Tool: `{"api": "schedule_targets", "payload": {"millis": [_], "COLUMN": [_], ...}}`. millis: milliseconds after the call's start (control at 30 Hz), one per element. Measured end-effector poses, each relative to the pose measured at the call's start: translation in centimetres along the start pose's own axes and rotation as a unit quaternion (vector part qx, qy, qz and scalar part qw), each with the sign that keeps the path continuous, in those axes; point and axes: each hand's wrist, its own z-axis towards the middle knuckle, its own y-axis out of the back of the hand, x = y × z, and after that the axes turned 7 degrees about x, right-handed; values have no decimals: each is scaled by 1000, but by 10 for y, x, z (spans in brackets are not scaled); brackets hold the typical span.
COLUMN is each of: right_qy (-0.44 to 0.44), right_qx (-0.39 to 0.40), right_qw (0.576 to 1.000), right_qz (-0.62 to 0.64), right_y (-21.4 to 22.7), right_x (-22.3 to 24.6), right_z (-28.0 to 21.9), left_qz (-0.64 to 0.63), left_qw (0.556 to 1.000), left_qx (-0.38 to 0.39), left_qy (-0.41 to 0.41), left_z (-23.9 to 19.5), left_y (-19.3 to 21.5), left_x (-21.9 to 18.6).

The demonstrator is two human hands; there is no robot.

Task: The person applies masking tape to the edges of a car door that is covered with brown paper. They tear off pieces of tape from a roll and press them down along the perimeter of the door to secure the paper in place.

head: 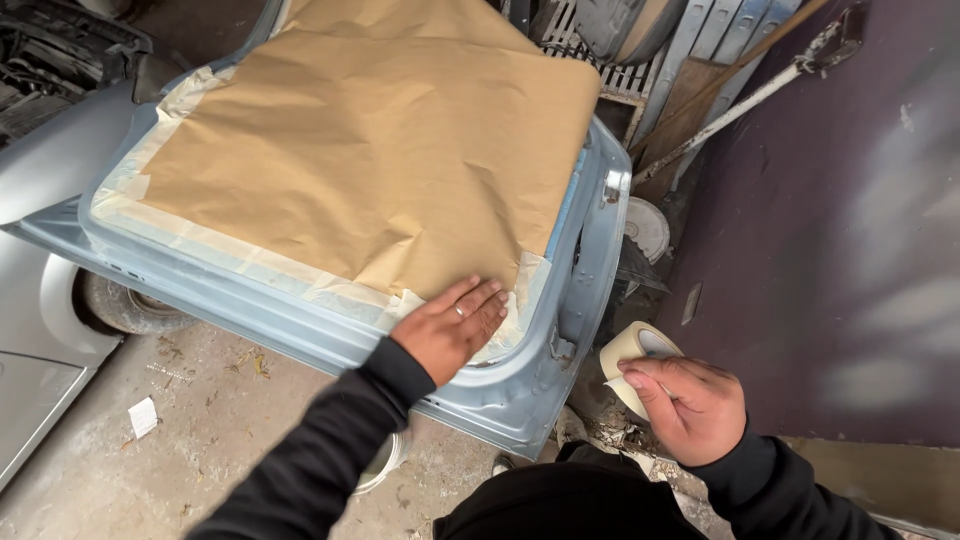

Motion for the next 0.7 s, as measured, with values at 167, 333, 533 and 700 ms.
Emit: {"api": "schedule_targets", "payload": {"millis": [167,333,533,700], "right_qy": [-1,4,-31,-65], "right_qx": [-2,-9,-35,-52], "right_qw": [1000,1000,998,995], "right_qz": [-4,-6,-38,-51], "right_y": [0,5,13,17], "right_x": [-1,5,-9,-14], "right_z": [-2,0,-14,-32], "left_qz": [44,8,-38,-138], "left_qw": [992,993,995,989], "left_qx": [73,48,65,-54], "left_qy": [-98,-106,-60,22], "left_z": [21,27,2,3], "left_y": [-6,-25,-17,3], "left_x": [16,21,28,16]}}
